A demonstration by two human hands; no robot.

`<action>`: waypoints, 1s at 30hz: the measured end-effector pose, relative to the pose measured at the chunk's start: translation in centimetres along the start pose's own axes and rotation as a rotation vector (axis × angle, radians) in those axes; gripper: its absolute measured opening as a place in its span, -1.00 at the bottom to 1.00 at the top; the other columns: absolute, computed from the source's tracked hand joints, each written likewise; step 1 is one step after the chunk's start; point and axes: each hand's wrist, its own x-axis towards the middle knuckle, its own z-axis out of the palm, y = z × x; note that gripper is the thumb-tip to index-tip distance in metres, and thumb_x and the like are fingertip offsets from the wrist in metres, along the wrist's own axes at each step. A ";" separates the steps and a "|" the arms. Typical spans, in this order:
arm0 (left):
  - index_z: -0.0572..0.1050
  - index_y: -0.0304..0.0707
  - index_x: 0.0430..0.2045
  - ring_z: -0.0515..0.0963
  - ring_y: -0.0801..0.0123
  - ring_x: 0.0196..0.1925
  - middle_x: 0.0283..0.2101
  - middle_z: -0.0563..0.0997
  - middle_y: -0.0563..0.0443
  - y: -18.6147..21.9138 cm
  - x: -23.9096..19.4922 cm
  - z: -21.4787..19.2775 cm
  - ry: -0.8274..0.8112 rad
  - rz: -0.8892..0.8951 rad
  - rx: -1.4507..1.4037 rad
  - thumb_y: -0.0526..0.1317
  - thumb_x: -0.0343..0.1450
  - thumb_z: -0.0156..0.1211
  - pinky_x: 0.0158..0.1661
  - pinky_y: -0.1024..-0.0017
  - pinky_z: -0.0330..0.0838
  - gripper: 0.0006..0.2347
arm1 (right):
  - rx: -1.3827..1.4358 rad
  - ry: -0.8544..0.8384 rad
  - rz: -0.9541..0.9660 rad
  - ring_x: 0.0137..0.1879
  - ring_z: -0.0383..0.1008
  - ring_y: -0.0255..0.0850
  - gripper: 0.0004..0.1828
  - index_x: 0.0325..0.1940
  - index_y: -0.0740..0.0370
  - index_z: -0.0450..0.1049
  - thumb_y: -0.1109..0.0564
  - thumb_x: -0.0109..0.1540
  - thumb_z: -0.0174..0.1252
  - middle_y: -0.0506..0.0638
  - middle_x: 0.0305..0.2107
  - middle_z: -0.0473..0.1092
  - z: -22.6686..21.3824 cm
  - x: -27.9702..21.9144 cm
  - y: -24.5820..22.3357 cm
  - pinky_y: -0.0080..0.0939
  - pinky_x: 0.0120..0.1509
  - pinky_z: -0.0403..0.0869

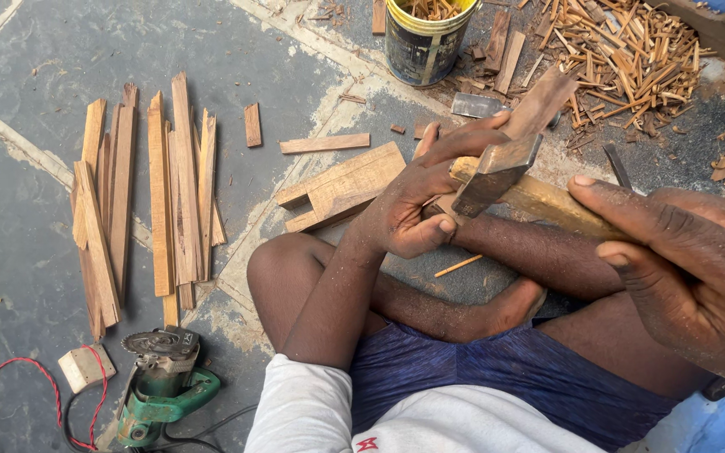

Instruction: The person sits on the floor and assembles small wooden pieces into a frame-like structure. They use a hammer to drive nails into the wood, aligning and securing the pieces together. The person handles the wood and hammer with both hands, occasionally adjusting the position of the pieces.

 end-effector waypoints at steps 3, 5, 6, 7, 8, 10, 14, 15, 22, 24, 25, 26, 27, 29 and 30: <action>0.55 -0.12 -0.01 0.12 -0.16 0.57 0.43 0.15 -0.25 0.4 0.3 -0.1 0.013 -0.012 -0.107 0.13 0.50 0.07 0.42 -0.15 -0.05 -0.62 | -0.009 0.003 0.026 -0.46 0.47 -0.23 -0.49 0.27 0.30 0.48 0.09 0.24 0.20 0.06 -0.55 0.48 0.1 -0.1 0.2 -0.25 -0.45 0.43; 0.58 -0.14 -0.06 0.22 -0.16 0.51 0.36 0.23 -0.31 0.3 0.1 -0.2 -0.019 -0.059 -0.045 0.08 0.47 0.11 0.45 -0.10 0.06 -0.66 | -0.003 0.011 0.038 -0.45 0.47 -0.24 -0.49 0.27 0.29 0.49 0.10 0.24 0.20 0.06 -0.55 0.48 0.3 -0.4 0.3 -0.26 -0.45 0.43; 0.59 -0.15 -0.09 0.27 -0.15 0.48 0.32 0.27 -0.34 0.1 -0.1 -0.3 -0.035 -0.084 -0.015 0.05 0.46 0.13 0.46 -0.07 0.11 -0.68 | -0.003 0.011 0.046 -0.45 0.48 -0.24 -0.49 0.27 0.29 0.49 0.10 0.25 0.20 0.06 -0.56 0.48 0.4 -0.5 0.4 -0.26 -0.46 0.43; 0.57 -0.20 -0.04 0.30 -0.14 0.47 0.32 0.32 -0.35 0.0 -0.4 -0.4 -0.035 -0.055 0.023 0.04 0.48 0.14 0.48 -0.11 -0.10 -0.66 | -0.002 0.013 0.056 -0.45 0.48 -0.24 -0.50 0.27 0.29 0.50 0.10 0.25 0.20 0.05 -0.56 0.48 0.4 -0.6 0.4 -0.26 -0.46 0.44; 0.54 -0.24 0.01 0.34 -0.13 0.45 0.33 0.38 -0.37 -0.1 -0.7 -0.5 -0.035 -0.026 0.059 0.02 0.50 0.14 0.50 -0.14 -0.31 -0.65 | -0.004 0.013 0.053 -0.45 0.48 -0.25 -0.50 0.27 0.29 0.50 0.10 0.25 0.20 0.06 -0.55 0.48 0.4 -0.7 0.4 -0.26 -0.46 0.44; 0.52 -0.29 0.05 0.47 -0.06 0.33 0.22 0.51 -0.31 -0.6 -1.1 -0.6 -0.032 -0.002 0.088 0.01 0.51 0.15 0.53 -0.20 -0.51 -0.63 | -0.011 0.018 0.043 -0.45 0.48 -0.25 -0.50 0.27 0.29 0.50 0.10 0.25 0.19 0.06 -0.54 0.49 0.3 -0.7 0.5 -0.26 -0.46 0.45; 0.54 -0.27 0.00 0.69 0.13 0.05 -0.08 0.67 -0.10 -1.0 -1.5 -0.3 -0.031 -0.047 0.038 0.02 0.46 0.15 0.53 -0.24 -0.56 -0.63 | 0.018 0.034 0.047 -0.42 0.54 -0.23 -0.51 0.27 0.29 0.49 0.08 0.27 0.18 0.10 -0.52 0.51 0.2 -0.5 0.1 -0.23 -0.38 0.46; 0.55 -0.26 -0.02 0.70 0.15 0.02 -0.12 0.68 -0.08 -1.0 -1.5 -0.3 -0.035 -0.060 0.021 0.01 0.45 0.15 0.53 -0.22 -0.60 -0.64 | 0.028 0.064 0.005 -0.40 0.57 -0.22 -0.53 0.25 0.31 0.48 0.08 0.29 0.17 0.13 -0.49 0.51 0.2 -0.5 0.0 -0.24 -0.37 0.49; 0.57 -0.26 -0.07 0.72 0.31 -0.16 -0.35 0.67 0.05 -0.3 -0.4 -0.7 -0.064 -0.110 -0.195 0.04 0.46 0.13 0.51 -0.19 -0.37 -0.64 | 0.053 0.133 -0.103 -0.35 0.58 -0.22 -0.54 0.25 0.32 0.44 0.05 0.33 0.08 0.17 -0.39 0.52 0.3 -0.8 0.6 -0.24 -0.30 0.53; 0.58 -0.18 -0.14 0.73 0.44 -0.30 -0.47 0.65 0.16 -0.2 0.1 -0.5 -0.089 -0.166 -0.350 0.05 0.45 0.13 0.42 -0.14 0.20 -0.67 | 0.047 0.158 0.130 -0.45 0.48 -0.19 -0.57 0.28 0.25 0.46 0.11 0.33 0.10 0.11 -0.50 0.46 0.5 -0.8 1.3 -0.25 -0.43 0.42; 0.58 -0.22 -0.14 0.74 0.39 -0.29 -0.46 0.66 0.11 -0.2 0.2 -0.6 -0.073 -0.122 -0.286 0.03 0.46 0.11 0.46 -0.08 0.02 -0.68 | 0.072 0.187 0.137 -0.45 0.47 -0.20 -0.59 0.30 0.23 0.45 0.14 0.36 0.10 0.09 -0.50 0.45 0.8 -0.3 1.8 -0.27 -0.43 0.40; 0.58 -0.26 -0.15 0.74 0.34 -0.27 -0.44 0.66 0.06 -0.2 0.3 -0.7 -0.058 -0.078 -0.223 0.00 0.47 0.09 0.50 -0.01 -0.16 -0.68 | 0.091 0.218 0.159 -0.45 0.46 -0.21 -0.61 0.33 0.22 0.45 0.16 0.40 0.11 0.08 -0.50 0.44 1.1 -0.3 2.0 -0.30 -0.42 0.39; 0.58 -0.30 -0.15 0.74 0.29 -0.26 -0.42 0.67 0.01 -0.2 0.2 -0.8 -0.042 -0.035 -0.158 -0.02 0.48 0.07 0.54 0.05 -0.34 -0.69 | 0.141 0.263 0.071 -0.39 0.48 -0.25 -0.64 0.36 0.22 0.43 0.18 0.47 0.10 0.07 -0.44 0.46 1.6 0.6 2.7 -0.35 -0.35 0.42; 0.57 -0.28 -0.11 0.73 0.37 -0.30 -0.34 0.67 0.00 -0.5 0.3 -0.7 -0.040 -0.012 -0.211 -0.01 0.52 0.07 0.33 0.20 0.18 -0.69 | 0.193 0.356 -0.055 -0.28 0.53 -0.24 -0.75 0.35 0.28 0.41 0.25 0.57 0.07 0.12 -0.33 0.48 2.1 2.4 4.0 -0.36 -0.23 0.49; 0.56 -0.26 -0.09 0.73 0.42 -0.32 -0.31 0.67 0.00 -0.8 0.3 -0.7 -0.040 0.000 -0.237 0.00 0.54 0.07 0.22 0.27 0.45 -0.69 | 0.184 0.386 -0.120 -0.20 0.56 -0.21 -0.78 0.33 0.32 0.39 0.30 0.58 0.03 0.17 -0.26 0.48 2.4 3.7 4.9 -0.33 -0.16 0.53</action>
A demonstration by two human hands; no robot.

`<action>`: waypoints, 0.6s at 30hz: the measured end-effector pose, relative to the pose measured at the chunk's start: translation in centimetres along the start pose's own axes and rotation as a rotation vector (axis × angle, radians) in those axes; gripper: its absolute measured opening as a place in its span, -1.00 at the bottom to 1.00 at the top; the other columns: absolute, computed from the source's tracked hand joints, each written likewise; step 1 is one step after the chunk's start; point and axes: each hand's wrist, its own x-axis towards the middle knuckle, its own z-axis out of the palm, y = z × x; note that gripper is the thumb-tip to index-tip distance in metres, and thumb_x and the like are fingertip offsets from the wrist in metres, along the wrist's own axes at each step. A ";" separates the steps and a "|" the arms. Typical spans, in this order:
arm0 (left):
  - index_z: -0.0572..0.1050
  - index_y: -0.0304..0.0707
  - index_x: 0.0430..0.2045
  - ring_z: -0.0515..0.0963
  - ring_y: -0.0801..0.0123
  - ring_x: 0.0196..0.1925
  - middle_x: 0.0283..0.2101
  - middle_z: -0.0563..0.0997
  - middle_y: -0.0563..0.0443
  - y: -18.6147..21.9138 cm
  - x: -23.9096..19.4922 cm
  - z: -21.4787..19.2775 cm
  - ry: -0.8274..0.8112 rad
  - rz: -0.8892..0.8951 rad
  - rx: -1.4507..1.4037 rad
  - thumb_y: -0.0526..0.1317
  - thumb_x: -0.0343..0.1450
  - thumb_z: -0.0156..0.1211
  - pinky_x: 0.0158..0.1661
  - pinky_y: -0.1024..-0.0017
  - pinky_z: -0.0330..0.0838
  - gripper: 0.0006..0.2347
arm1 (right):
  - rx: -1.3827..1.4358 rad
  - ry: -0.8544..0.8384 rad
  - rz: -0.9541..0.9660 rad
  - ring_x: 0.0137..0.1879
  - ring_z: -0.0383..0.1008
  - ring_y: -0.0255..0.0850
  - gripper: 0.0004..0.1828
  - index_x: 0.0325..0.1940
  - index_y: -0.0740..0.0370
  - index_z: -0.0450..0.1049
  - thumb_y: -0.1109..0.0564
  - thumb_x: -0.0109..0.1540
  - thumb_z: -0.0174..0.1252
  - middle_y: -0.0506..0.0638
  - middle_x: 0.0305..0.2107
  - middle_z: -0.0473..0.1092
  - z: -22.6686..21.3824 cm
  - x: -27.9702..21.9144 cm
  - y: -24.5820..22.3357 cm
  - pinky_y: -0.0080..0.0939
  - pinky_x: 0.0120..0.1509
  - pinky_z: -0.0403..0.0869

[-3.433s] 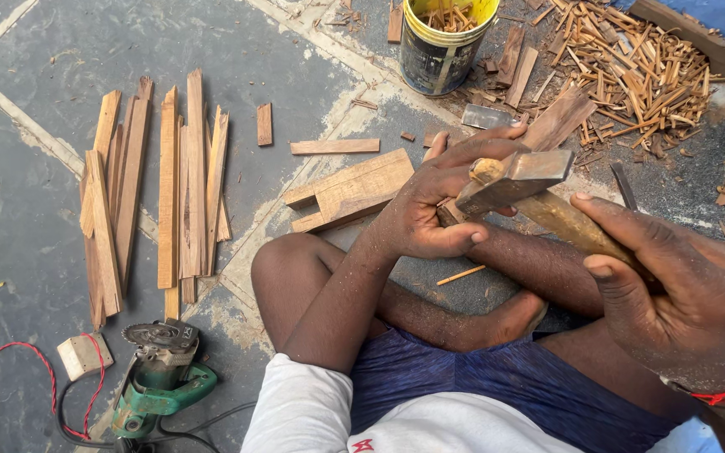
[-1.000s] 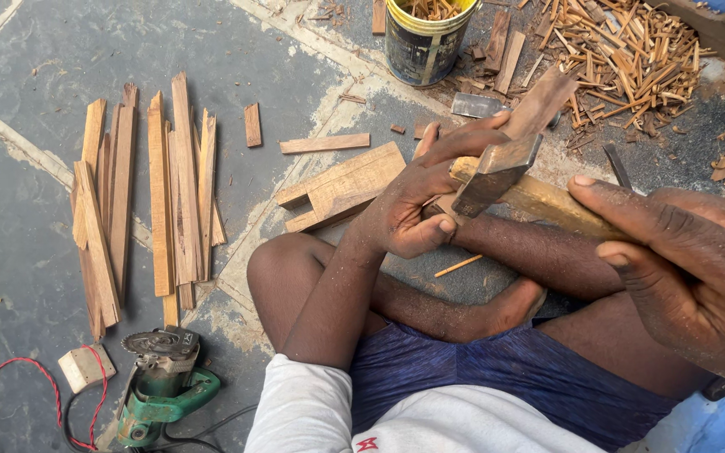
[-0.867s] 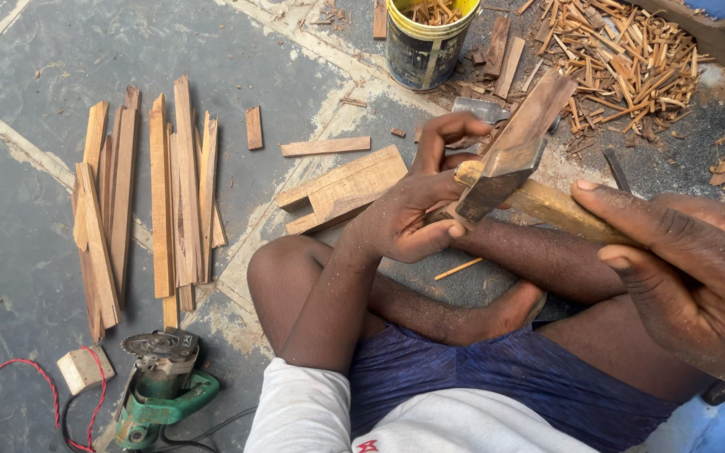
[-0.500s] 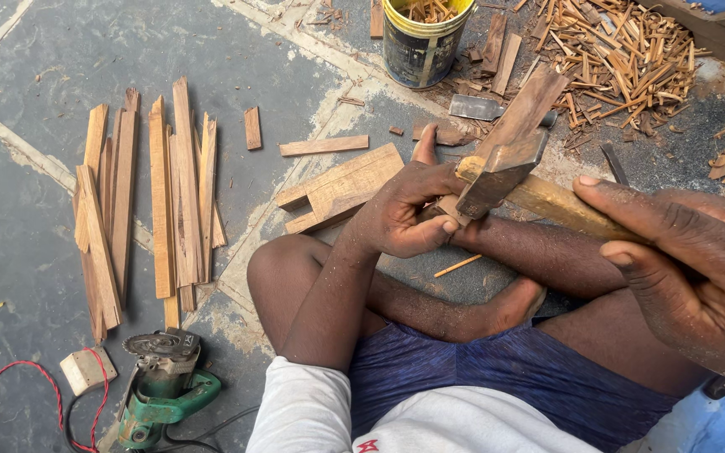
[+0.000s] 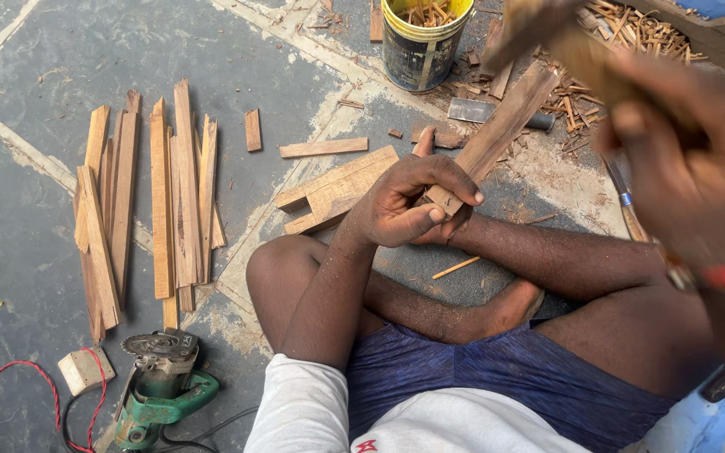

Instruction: The person sits on the floor and assembles small wooden pieces into a frame-like structure. They use a hammer to drive nails into the wood, aligning and securing the pieces together. The person handles the wood and hammer with both hands, occasionally adjusting the position of the pieces.

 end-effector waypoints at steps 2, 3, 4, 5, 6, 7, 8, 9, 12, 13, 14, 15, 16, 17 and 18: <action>0.57 -0.23 -0.11 0.72 0.35 -0.18 -0.18 0.68 -0.05 -0.7 0.0 0.1 0.000 0.028 0.005 0.01 0.55 0.07 0.15 0.32 0.49 -0.70 | -0.002 0.016 -0.171 -0.04 0.60 -0.15 -0.78 0.33 0.40 0.36 0.39 0.61 -0.08 0.25 -0.12 0.47 1.3 2.5 2.8 -0.28 0.01 0.62; 0.57 -0.22 -0.12 0.71 0.32 -0.11 -0.11 0.69 -0.07 -0.8 -0.1 -0.1 0.010 0.040 0.022 0.02 0.55 0.08 0.12 0.34 0.52 -0.70 | 0.014 0.027 -0.230 0.00 0.61 -0.12 -0.76 0.33 0.44 0.36 0.42 0.60 -0.10 0.28 -0.08 0.47 2.2 3.7 4.0 -0.23 0.08 0.65; 0.57 -0.23 -0.11 0.69 0.32 -0.08 -0.09 0.68 -0.05 -1.0 -0.3 0.1 0.008 0.024 -0.006 0.02 0.54 0.10 0.12 0.35 0.51 -0.70 | 0.029 0.037 -0.290 0.04 0.62 -0.09 -0.74 0.34 0.48 0.36 0.45 0.59 -0.13 0.31 -0.04 0.47 3.1 4.9 5.0 -0.19 0.15 0.68; 0.57 -0.24 -0.09 0.68 0.33 -0.05 -0.07 0.67 -0.03 -1.1 -0.5 0.3 0.012 0.011 -0.023 0.02 0.54 0.13 0.11 0.36 0.51 -0.69 | 0.057 0.068 -0.310 0.04 0.62 -0.06 -0.72 0.34 0.52 0.38 0.47 0.57 -0.12 0.33 -0.03 0.48 4.4 6.0 5.7 -0.12 0.19 0.69; 0.57 -0.25 -0.08 0.66 0.34 -0.02 -0.05 0.66 -0.02 -1.2 -0.6 0.4 0.016 -0.003 -0.040 0.02 0.53 0.15 0.11 0.36 0.51 -0.68 | 0.086 0.074 -0.304 0.04 0.61 -0.04 -0.72 0.32 0.54 0.39 0.48 0.56 -0.12 0.34 -0.03 0.48 5.2 6.5 6.0 -0.09 0.21 0.69; 0.58 -0.26 -0.09 0.65 0.35 -0.02 -0.05 0.66 -0.01 -1.4 -0.6 0.5 0.019 0.024 0.003 0.02 0.51 0.18 0.10 0.37 0.50 -0.68 | 0.119 0.080 -0.298 0.05 0.61 -0.01 -0.72 0.31 0.57 0.40 0.50 0.55 -0.12 0.35 -0.03 0.48 6.2 7.1 6.4 -0.06 0.23 0.69; 0.58 -0.26 -0.09 0.64 0.36 -0.03 -0.06 0.67 -0.01 -1.7 -0.4 0.5 0.021 0.051 0.046 0.02 0.48 0.22 0.09 0.38 0.50 -0.67 | 0.150 0.060 -0.268 0.06 0.61 0.00 -0.74 0.28 0.58 0.41 0.50 0.55 -0.13 0.35 -0.04 0.47 6.6 7.0 6.4 -0.06 0.23 0.67; 0.59 -0.26 -0.10 0.64 0.38 -0.04 -0.06 0.67 0.00 -1.8 -0.1 0.6 0.023 0.078 0.089 0.02 0.46 0.26 0.08 0.39 0.49 -0.66 | 0.175 0.045 -0.208 0.05 0.61 -0.01 -0.76 0.25 0.56 0.42 0.48 0.55 -0.11 0.33 -0.06 0.47 6.9 6.8 6.3 -0.07 0.20 0.66; 0.60 -0.25 -0.06 0.65 0.33 0.04 -0.07 0.67 -0.01 -1.4 -0.4 0.5 0.005 -0.014 0.036 -0.03 0.51 0.26 0.16 0.34 0.48 -0.72 | 0.245 -0.002 0.028 -0.01 0.61 -0.07 -0.83 0.19 0.43 0.46 0.38 0.55 0.00 0.21 -0.14 0.49 7.5 5.8 5.9 -0.15 0.03 0.62; 0.60 -0.24 -0.05 0.65 0.34 0.05 -0.06 0.67 0.01 -1.2 -0.4 0.6 0.017 -0.020 0.062 -0.03 0.52 0.26 0.18 0.34 0.49 -0.72 | 0.235 -0.007 0.045 -0.03 0.60 -0.07 -0.83 0.20 0.42 0.45 0.37 0.55 -0.01 0.20 -0.17 0.49 7.5 5.4 6.0 -0.16 0.01 0.61; 0.60 -0.23 -0.04 0.66 0.35 0.06 -0.06 0.68 0.02 -1.0 -0.4 0.7 0.030 -0.026 0.089 -0.04 0.53 0.25 0.20 0.34 0.49 -0.72 | 0.226 -0.013 0.062 -0.05 0.60 -0.08 -0.82 0.20 0.41 0.44 0.36 0.54 -0.02 0.20 -0.20 0.48 7.5 5.1 6.2 -0.17 -0.01 0.61; 0.60 -0.22 -0.03 0.66 0.35 0.07 -0.05 0.69 0.03 -0.7 -0.5 0.8 0.039 -0.032 0.106 -0.04 0.53 0.24 0.21 0.34 0.49 -0.72 | 0.210 -0.016 0.086 -0.06 0.59 -0.08 -0.81 0.21 0.39 0.43 0.36 0.54 -0.03 0.19 -0.23 0.48 7.4 4.7 6.4 -0.18 -0.03 0.60; 0.59 -0.22 0.00 0.66 0.37 0.08 -0.03 0.68 0.03 -0.3 -0.7 0.9 0.080 -0.024 0.150 -0.04 0.52 0.25 0.21 0.35 0.50 -0.71 | 0.206 -0.021 0.049 -0.07 0.58 -0.04 -0.81 0.22 0.42 0.43 0.37 0.55 -0.03 0.22 -0.23 0.47 7.6 4.6 6.7 -0.16 -0.04 0.58; 0.58 -0.22 0.03 0.65 0.39 0.09 -0.01 0.67 0.03 0.0 -0.7 1.2 0.120 -0.016 0.193 -0.04 0.51 0.25 0.20 0.36 0.50 -0.69 | 0.201 -0.024 0.012 -0.07 0.57 -0.01 -0.80 0.24 0.44 0.42 0.39 0.55 -0.04 0.26 -0.22 0.47 7.7 4.6 7.0 -0.14 -0.04 0.56; 0.57 -0.22 0.05 0.64 0.40 0.09 0.01 0.65 0.03 0.3 -0.8 1.5 0.159 -0.008 0.235 -0.05 0.49 0.26 0.19 0.37 0.50 -0.68 | 0.196 -0.027 -0.024 -0.08 0.56 0.02 -0.80 0.25 0.46 0.41 0.41 0.56 -0.04 0.30 -0.22 0.47 7.8 4.6 7.4 -0.11 -0.04 0.55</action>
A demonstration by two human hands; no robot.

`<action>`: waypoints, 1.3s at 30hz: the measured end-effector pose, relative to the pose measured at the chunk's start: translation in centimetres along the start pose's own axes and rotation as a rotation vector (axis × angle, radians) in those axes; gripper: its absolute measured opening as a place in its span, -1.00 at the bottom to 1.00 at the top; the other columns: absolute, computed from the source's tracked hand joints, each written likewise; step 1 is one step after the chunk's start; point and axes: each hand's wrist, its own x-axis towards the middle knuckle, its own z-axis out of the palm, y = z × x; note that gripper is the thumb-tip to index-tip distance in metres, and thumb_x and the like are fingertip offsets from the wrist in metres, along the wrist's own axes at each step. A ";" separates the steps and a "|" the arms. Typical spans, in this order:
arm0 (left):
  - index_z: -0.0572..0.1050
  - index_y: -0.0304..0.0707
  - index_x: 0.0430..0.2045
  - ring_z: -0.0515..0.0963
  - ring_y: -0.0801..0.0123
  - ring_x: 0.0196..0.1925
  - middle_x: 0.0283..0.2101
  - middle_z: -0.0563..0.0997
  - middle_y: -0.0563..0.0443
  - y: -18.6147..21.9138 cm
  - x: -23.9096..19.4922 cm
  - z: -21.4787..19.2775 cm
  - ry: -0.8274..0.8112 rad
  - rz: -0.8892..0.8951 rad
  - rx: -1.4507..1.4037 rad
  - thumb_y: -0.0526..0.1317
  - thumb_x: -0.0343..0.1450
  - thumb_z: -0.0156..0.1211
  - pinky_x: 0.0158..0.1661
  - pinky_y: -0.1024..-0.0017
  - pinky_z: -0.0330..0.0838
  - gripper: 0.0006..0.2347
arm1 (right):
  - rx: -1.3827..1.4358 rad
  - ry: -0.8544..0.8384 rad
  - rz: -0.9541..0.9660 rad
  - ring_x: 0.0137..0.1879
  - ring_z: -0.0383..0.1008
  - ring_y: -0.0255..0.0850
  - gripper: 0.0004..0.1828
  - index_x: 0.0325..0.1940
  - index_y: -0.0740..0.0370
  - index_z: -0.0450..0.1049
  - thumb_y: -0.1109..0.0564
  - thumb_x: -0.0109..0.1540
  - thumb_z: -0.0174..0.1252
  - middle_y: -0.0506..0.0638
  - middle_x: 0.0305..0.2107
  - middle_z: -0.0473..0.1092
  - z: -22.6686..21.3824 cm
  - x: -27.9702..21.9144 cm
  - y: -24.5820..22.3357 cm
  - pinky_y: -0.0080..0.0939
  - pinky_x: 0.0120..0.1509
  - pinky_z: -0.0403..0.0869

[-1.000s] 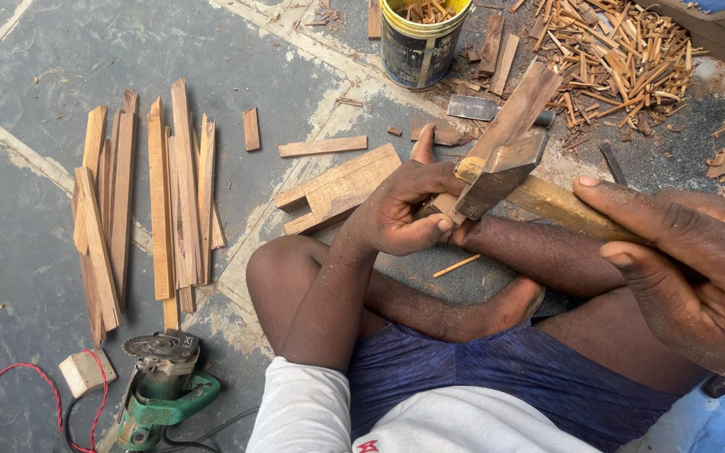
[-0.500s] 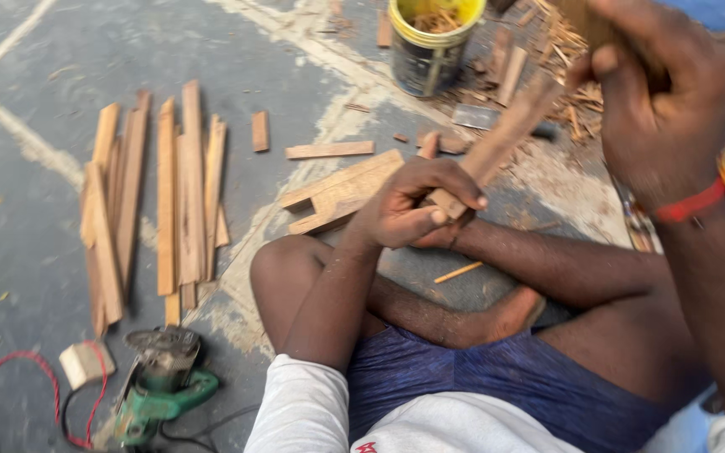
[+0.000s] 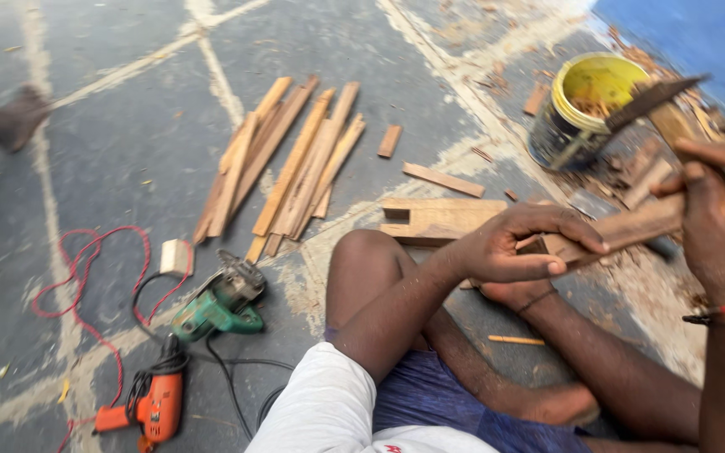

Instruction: The person sits on the floor and assembles small wooden pieces into a frame-like structure. They use a hammer to drive nails into the wood, aligning and securing the pieces together. The person handles the wood and hammer with both hands, occasionally adjusting the position of the pieces.

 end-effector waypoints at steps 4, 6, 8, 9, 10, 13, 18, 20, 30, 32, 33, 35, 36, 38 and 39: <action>0.52 -0.23 0.04 0.61 0.42 0.10 0.02 0.61 -0.03 1.3 -1.4 1.4 0.332 -0.008 0.205 -0.05 0.45 0.40 0.14 0.42 0.53 -0.64 | 0.020 -0.003 0.019 -0.11 0.57 -0.13 -0.85 0.25 0.42 0.42 0.36 0.64 -0.04 0.21 -0.28 0.46 0.4 0.0 0.7 -0.23 0.01 0.57; 0.52 -0.22 -0.04 0.64 0.45 0.05 -0.03 0.62 -0.02 1.8 -2.3 2.6 0.491 0.001 0.310 -0.06 0.40 0.43 0.09 0.48 0.56 -0.65 | 0.001 0.014 0.073 -0.12 0.58 -0.15 -0.84 0.24 0.41 0.44 0.36 0.62 -0.03 0.19 -0.29 0.47 0.4 -0.3 0.4 -0.20 0.00 0.57; 0.54 -0.23 -0.06 0.67 0.43 0.02 -0.04 0.65 -0.04 2.1 -2.7 3.9 0.607 -0.008 0.391 -0.07 0.37 0.48 0.03 0.50 0.61 -0.64 | 0.031 0.026 0.062 -0.12 0.57 -0.14 -0.81 0.22 0.40 0.45 0.39 0.56 -0.02 0.20 -0.24 0.48 0.3 -0.5 -0.2 -0.21 -0.04 0.56; 0.55 -0.24 -0.07 0.68 0.42 0.01 -0.04 0.66 -0.04 2.3 -2.8 4.6 0.663 -0.014 0.424 -0.08 0.36 0.50 0.01 0.51 0.63 -0.64 | 0.041 0.034 0.060 -0.12 0.56 -0.13 -0.79 0.21 0.40 0.46 0.40 0.52 -0.01 0.20 -0.22 0.48 0.1 -0.6 -0.7 -0.21 -0.06 0.55; 0.55 -0.24 -0.05 0.69 0.41 0.01 -0.04 0.65 -0.05 2.4 -2.8 5.0 0.692 -0.015 0.447 -0.08 0.36 0.51 0.00 0.51 0.64 -0.63 | 0.023 0.044 0.037 -0.11 0.57 -0.14 -0.79 0.18 0.40 0.48 0.42 0.50 0.00 0.20 -0.19 0.49 0.0 -0.6 -1.1 -0.22 -0.05 0.55; 0.56 -0.28 -0.02 0.69 0.37 -0.02 -0.04 0.65 -0.07 3.2 -3.0 6.2 0.734 -0.031 0.487 -0.11 0.33 0.53 -0.02 0.48 0.66 -0.59 | -0.063 0.083 -0.016 -0.10 0.59 -0.15 -0.77 0.10 0.38 0.54 0.47 0.43 0.05 0.20 -0.13 0.52 -0.8 -0.7 -2.0 -0.22 -0.01 0.55; 0.52 -0.33 -0.06 0.71 0.33 -0.04 -0.09 0.66 -0.09 4.5 -2.9 6.4 0.714 -0.068 0.560 -0.16 0.33 0.51 -0.02 0.41 0.64 -0.62 | -0.097 0.147 -0.048 -0.08 0.62 -0.24 -0.71 0.13 0.32 0.60 0.50 0.42 0.10 0.12 -0.10 0.58 -0.9 -1.4 -1.3 -0.27 0.07 0.57; 0.52 -0.34 -0.06 0.71 0.31 -0.03 -0.07 0.66 -0.13 4.9 -2.7 6.6 0.725 -0.084 0.585 -0.19 0.35 0.49 -0.02 0.40 0.65 -0.64 | -0.110 0.176 -0.072 -0.05 0.62 -0.25 -0.73 0.13 0.29 0.60 0.46 0.43 0.14 0.12 -0.08 0.58 -0.5 -1.6 -0.7 -0.29 0.02 0.58; 0.52 -0.34 0.02 0.69 0.36 0.03 -0.02 0.66 -0.09 4.6 -2.1 5.5 0.701 -0.158 0.525 -0.14 0.43 0.44 0.03 0.44 0.64 -0.64 | -0.191 0.223 -0.064 -0.14 0.61 -0.34 -0.80 0.15 0.21 0.61 0.35 0.50 0.16 0.04 -0.11 0.60 -0.4 -1.9 -0.1 -0.36 -0.16 0.57; 0.52 -0.35 0.04 0.69 0.36 0.04 0.00 0.66 -0.11 4.3 -2.3 5.6 0.710 -0.148 0.537 -0.14 0.43 0.43 0.05 0.44 0.63 -0.63 | -0.169 0.199 -0.056 -0.15 0.61 -0.35 -0.78 0.15 0.21 0.61 0.36 0.49 0.15 0.04 -0.12 0.59 -0.4 -1.8 -0.3 -0.36 -0.16 0.58; 0.52 -0.36 0.05 0.68 0.36 0.05 0.01 0.66 -0.12 4.1 -2.4 5.5 0.715 -0.143 0.543 -0.14 0.44 0.43 0.06 0.44 0.63 -0.62 | -0.174 0.193 -0.026 -0.18 0.60 -0.35 -0.80 0.14 0.20 0.61 0.34 0.49 0.16 0.03 -0.14 0.60 -0.3 -1.6 -0.4 -0.35 -0.18 0.56; 0.48 -0.38 0.08 0.66 0.34 0.12 0.04 0.64 -0.14 3.7 -2.6 5.6 0.725 -0.108 0.449 -0.14 0.46 0.43 0.13 0.41 0.61 -0.61 | -0.182 0.180 0.032 -0.23 0.58 -0.34 -0.83 0.11 0.18 0.62 0.32 0.50 0.19 0.02 -0.18 0.60 -0.1 -1.2 -0.5 -0.34 -0.24 0.53; 0.47 -0.39 0.09 0.65 0.33 0.15 0.06 0.63 -0.14 3.4 -2.7 5.6 0.730 -0.090 0.403 -0.15 0.46 0.42 0.17 0.40 0.60 -0.60 | -0.181 0.171 -0.009 -0.19 0.60 -0.33 -0.82 0.09 0.20 0.62 0.35 0.48 0.17 0.04 -0.15 0.60 -0.1 -1.0 -0.5 -0.33 -0.17 0.56; 0.46 -0.41 0.10 0.65 0.35 0.14 0.06 0.63 -0.14 2.9 -2.8 5.5 0.748 -0.094 0.368 -0.15 0.45 0.43 0.17 0.41 0.59 -0.58 | -0.174 0.155 -0.094 -0.11 0.64 -0.31 -0.78 0.07 0.25 0.60 0.41 0.45 0.13 0.06 -0.10 0.60 0.0 -0.5 -0.6 -0.32 -0.05 0.62; 0.45 -0.41 0.10 0.65 0.35 0.13 0.06 0.64 -0.14 2.7 -3.0 5.5 0.759 -0.097 0.352 -0.15 0.45 0.44 0.17 0.41 0.59 -0.58 | -0.173 0.141 -0.078 -0.11 0.64 -0.31 -0.77 0.08 0.24 0.61 0.41 0.45 0.13 0.06 -0.11 0.60 0.0 -0.3 -0.7 -0.31 -0.05 0.62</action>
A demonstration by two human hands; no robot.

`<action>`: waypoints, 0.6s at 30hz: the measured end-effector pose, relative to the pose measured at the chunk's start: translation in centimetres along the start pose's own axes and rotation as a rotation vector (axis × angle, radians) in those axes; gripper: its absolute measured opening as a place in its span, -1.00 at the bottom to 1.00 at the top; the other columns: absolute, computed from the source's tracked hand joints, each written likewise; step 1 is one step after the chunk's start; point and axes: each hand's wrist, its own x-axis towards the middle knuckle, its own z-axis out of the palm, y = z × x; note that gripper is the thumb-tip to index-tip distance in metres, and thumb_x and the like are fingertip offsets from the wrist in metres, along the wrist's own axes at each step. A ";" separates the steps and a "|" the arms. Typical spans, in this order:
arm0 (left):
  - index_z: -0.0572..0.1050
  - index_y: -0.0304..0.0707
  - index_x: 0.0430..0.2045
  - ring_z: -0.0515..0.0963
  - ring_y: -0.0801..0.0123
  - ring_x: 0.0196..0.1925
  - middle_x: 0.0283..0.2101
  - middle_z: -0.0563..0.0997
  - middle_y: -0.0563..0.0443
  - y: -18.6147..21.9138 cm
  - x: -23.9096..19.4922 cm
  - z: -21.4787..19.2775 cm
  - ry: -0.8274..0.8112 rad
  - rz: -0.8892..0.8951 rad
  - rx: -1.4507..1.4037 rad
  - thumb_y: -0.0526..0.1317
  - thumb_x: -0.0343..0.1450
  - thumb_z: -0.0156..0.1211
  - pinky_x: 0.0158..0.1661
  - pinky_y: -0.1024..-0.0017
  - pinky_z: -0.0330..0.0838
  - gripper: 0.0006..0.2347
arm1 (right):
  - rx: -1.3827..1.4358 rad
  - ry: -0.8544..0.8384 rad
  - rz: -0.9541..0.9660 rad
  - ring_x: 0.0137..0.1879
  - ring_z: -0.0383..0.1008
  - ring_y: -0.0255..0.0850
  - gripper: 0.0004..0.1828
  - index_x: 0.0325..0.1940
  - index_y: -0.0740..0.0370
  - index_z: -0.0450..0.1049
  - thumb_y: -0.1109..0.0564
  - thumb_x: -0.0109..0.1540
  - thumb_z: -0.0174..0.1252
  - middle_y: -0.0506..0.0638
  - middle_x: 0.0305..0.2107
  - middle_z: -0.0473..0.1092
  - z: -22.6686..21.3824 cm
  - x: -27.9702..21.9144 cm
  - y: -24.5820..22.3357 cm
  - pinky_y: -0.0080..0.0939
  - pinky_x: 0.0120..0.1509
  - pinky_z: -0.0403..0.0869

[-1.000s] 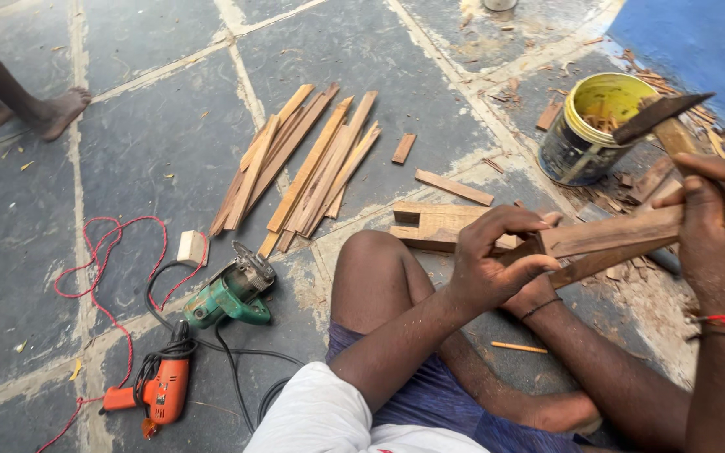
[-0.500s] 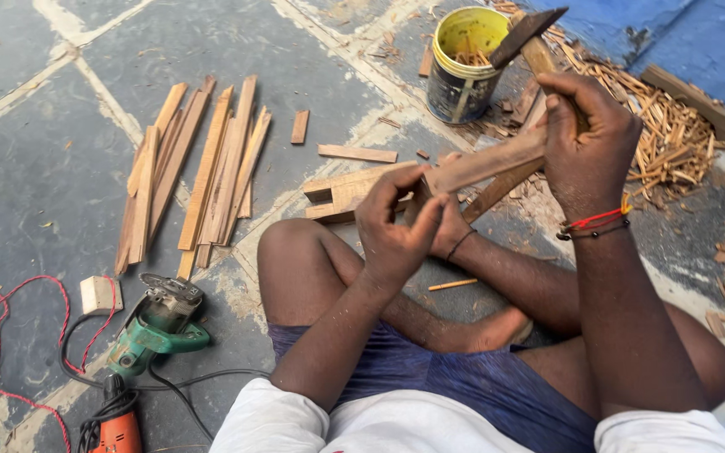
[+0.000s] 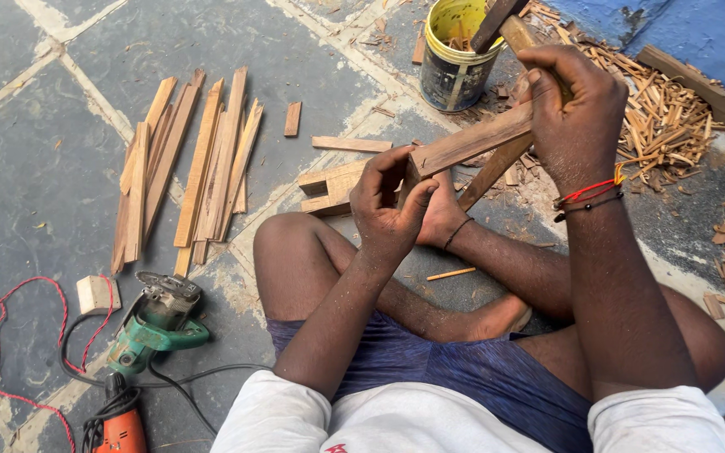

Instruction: The person sits on the floor and assembles small wooden pieces into a frame-like structure. They use a hammer to drive nails into the wood, aligning and securing the pieces together. The person handles the wood and hammer with both hands, occasionally adjusting the position of the pieces.

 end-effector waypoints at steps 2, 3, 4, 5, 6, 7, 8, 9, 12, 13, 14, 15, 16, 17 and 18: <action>0.44 -0.42 0.11 0.63 0.36 0.16 0.09 0.62 -0.15 -0.5 0.0 0.0 -0.002 0.003 -0.033 -0.15 0.46 0.43 0.20 0.41 0.57 -0.57 | 0.000 -0.032 0.029 -0.12 0.65 -0.30 -0.75 0.11 0.21 0.61 0.41 0.45 0.14 0.06 -0.15 0.59 0.1 0.3 0.0 -0.30 -0.05 0.63; 0.44 -0.43 0.12 0.62 0.36 0.18 0.11 0.61 -0.15 -0.8 0.1 0.0 -0.003 0.004 -0.050 -0.15 0.46 0.43 0.22 0.41 0.55 -0.57 | -0.022 -0.024 -0.011 -0.09 0.65 -0.28 -0.76 0.10 0.23 0.61 0.42 0.45 0.14 0.07 -0.13 0.60 0.2 0.5 0.0 -0.29 -0.02 0.63; 0.44 -0.43 0.12 0.62 0.36 0.17 0.09 0.61 -0.15 -1.0 0.1 0.0 -0.001 -0.013 -0.051 -0.17 0.47 0.42 0.22 0.41 0.55 -0.58 | -0.044 -0.017 -0.050 -0.06 0.65 -0.26 -0.77 0.08 0.25 0.61 0.44 0.45 0.14 0.07 -0.12 0.60 0.2 0.6 0.1 -0.28 0.01 0.63; 0.44 -0.43 0.12 0.62 0.36 0.16 0.08 0.61 -0.15 -1.2 0.1 0.0 0.001 -0.029 -0.053 -0.18 0.47 0.42 0.22 0.41 0.55 -0.59 | -0.066 -0.009 -0.088 -0.03 0.65 -0.24 -0.77 0.07 0.26 0.61 0.45 0.45 0.13 0.08 -0.10 0.60 0.3 0.7 0.1 -0.27 0.04 0.64; 0.45 -0.44 0.12 0.62 0.36 0.16 0.07 0.61 -0.15 -1.3 0.1 0.0 0.002 -0.046 -0.055 -0.19 0.47 0.41 0.22 0.41 0.54 -0.60 | -0.048 -0.018 -0.058 -0.05 0.66 -0.24 -0.77 0.07 0.27 0.61 0.45 0.45 0.13 0.07 -0.13 0.60 0.3 0.7 0.1 -0.27 0.03 0.63; 0.44 -0.44 0.13 0.62 0.36 0.17 0.07 0.61 -0.15 -1.4 0.2 0.0 -0.007 -0.051 -0.054 -0.20 0.48 0.40 0.23 0.40 0.55 -0.60 | -0.030 -0.027 -0.028 -0.07 0.66 -0.25 -0.77 0.08 0.27 0.61 0.45 0.45 0.13 0.07 -0.15 0.60 0.3 0.8 0.1 -0.27 0.01 0.63; 0.43 -0.43 0.13 0.62 0.35 0.18 0.08 0.60 -0.15 -1.5 0.3 0.0 -0.017 -0.053 -0.053 -0.20 0.48 0.39 0.24 0.39 0.55 -0.60 | -0.013 -0.033 0.001 -0.09 0.66 -0.26 -0.77 0.08 0.28 0.61 0.44 0.44 0.13 0.07 -0.17 0.59 0.3 0.9 0.2 -0.27 0.00 0.63; 0.42 -0.43 0.13 0.62 0.35 0.20 0.08 0.59 -0.14 -1.6 0.4 0.0 -0.027 -0.055 -0.053 -0.21 0.48 0.38 0.26 0.38 0.56 -0.61 | -0.020 -0.034 -0.006 -0.08 0.66 -0.25 -0.77 0.08 0.28 0.61 0.44 0.44 0.13 0.07 -0.17 0.59 0.3 0.9 0.2 -0.28 0.01 0.63; 0.41 -0.43 0.14 0.61 0.34 0.20 0.08 0.58 -0.14 -1.6 0.6 -0.1 -0.039 -0.038 -0.061 -0.21 0.50 0.37 0.25 0.38 0.56 -0.61 | -0.041 -0.038 -0.024 -0.06 0.66 -0.25 -0.78 0.08 0.28 0.61 0.45 0.45 0.14 0.07 -0.18 0.59 0.2 0.9 0.2 -0.28 0.02 0.62; 0.41 -0.43 0.14 0.61 0.34 0.19 0.08 0.58 -0.15 -1.5 0.6 -0.1 -0.041 -0.046 -0.062 -0.21 0.49 0.37 0.25 0.38 0.56 -0.61 | -0.049 -0.038 -0.028 -0.06 0.66 -0.25 -0.78 0.08 0.29 0.61 0.45 0.44 0.14 0.07 -0.19 0.59 0.2 0.9 0.2 -0.27 0.01 0.61; 0.41 -0.43 0.13 0.61 0.34 0.18 0.07 0.58 -0.15 -1.4 0.6 -0.2 -0.044 -0.053 -0.062 -0.20 0.49 0.37 0.24 0.38 0.55 -0.61 | -0.056 -0.038 -0.032 -0.06 0.66 -0.25 -0.78 0.08 0.29 0.61 0.45 0.44 0.14 0.07 -0.19 0.59 0.2 0.9 0.2 -0.27 0.01 0.61; 0.42 -0.44 0.13 0.61 0.34 0.18 0.07 0.58 -0.15 -1.3 0.6 -0.3 -0.046 -0.060 -0.062 -0.19 0.49 0.37 0.23 0.38 0.55 -0.60 | -0.054 -0.038 -0.030 -0.06 0.66 -0.25 -0.78 0.08 0.29 0.61 0.45 0.44 0.14 0.07 -0.19 0.59 0.2 0.9 0.1 -0.27 0.01 0.61; 0.42 -0.43 0.13 0.62 0.34 0.17 0.06 0.59 -0.15 -1.3 0.7 -0.5 -0.049 -0.067 -0.059 -0.19 0.49 0.37 0.22 0.38 0.56 -0.60 | -0.052 -0.039 -0.029 -0.07 0.66 -0.25 -0.78 0.07 0.29 0.61 0.45 0.44 0.14 0.07 -0.18 0.59 0.2 0.9 0.1 -0.27 0.00 0.61; 0.42 -0.43 0.13 0.62 0.34 0.17 0.06 0.59 -0.15 -1.2 0.7 -0.6 -0.052 -0.074 -0.056 -0.18 0.49 0.37 0.22 0.38 0.57 -0.60 | -0.049 -0.039 -0.029 -0.07 0.66 -0.25 -0.78 0.07 0.29 0.61 0.45 0.45 0.14 0.07 -0.17 0.59 0.2 1.0 0.1 -0.27 0.00 0.61; 0.43 -0.43 0.13 0.63 0.34 0.17 0.05 0.60 -0.15 -1.1 0.7 -0.7 -0.054 -0.082 -0.052 -0.17 0.49 0.37 0.21 0.38 0.58 -0.60 | -0.039 -0.041 -0.026 -0.07 0.66 -0.26 -0.78 0.08 0.29 0.61 0.45 0.45 0.14 0.07 -0.17 0.59 0.2 1.0 0.1 -0.27 0.00 0.61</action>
